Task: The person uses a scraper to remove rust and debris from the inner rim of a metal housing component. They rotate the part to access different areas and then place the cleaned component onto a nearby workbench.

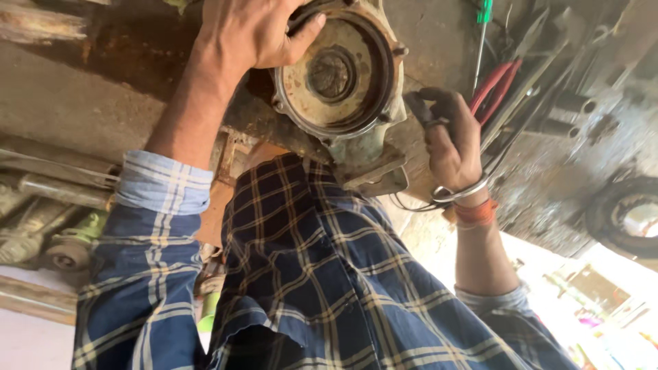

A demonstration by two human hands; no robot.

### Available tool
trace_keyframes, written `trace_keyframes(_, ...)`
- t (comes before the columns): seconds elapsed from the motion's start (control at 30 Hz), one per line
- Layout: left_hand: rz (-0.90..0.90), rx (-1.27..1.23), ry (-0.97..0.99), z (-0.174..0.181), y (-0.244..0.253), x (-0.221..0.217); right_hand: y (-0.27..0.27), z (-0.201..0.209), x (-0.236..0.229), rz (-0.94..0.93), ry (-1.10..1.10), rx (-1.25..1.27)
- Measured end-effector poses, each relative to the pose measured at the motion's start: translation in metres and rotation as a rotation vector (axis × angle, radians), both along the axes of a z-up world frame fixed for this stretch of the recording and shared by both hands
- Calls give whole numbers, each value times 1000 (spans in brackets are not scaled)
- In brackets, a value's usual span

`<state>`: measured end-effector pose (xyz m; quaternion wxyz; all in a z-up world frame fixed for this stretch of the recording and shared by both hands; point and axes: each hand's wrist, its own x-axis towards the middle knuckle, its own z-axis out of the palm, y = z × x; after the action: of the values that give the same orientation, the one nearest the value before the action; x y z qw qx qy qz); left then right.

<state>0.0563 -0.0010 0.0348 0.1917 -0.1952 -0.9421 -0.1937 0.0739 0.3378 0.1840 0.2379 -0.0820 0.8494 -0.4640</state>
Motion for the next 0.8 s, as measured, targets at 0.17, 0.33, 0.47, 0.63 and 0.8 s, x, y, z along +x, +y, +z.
trace_keyframes(0.17, -22, 72, -86, 9, -3, -2, -27, -4, 36, -45, 303, 138)
trace_keyframes(0.33, -28, 147, -227, 21, -3, -5, -49, -4, 45, -23, 511, 312)
trace_keyframes(0.47, -41, 163, -219, 31, -6, -14, -54, -2, 28, -5, 548, 306)
trace_keyframes(0.63, -44, 214, -213, 35, -1, -6, -54, 5, 35, -55, 432, 285)
trace_keyframes(0.8, -33, 178, -225, 36, -3, -7, -62, 6, 27, -37, 492, 358)
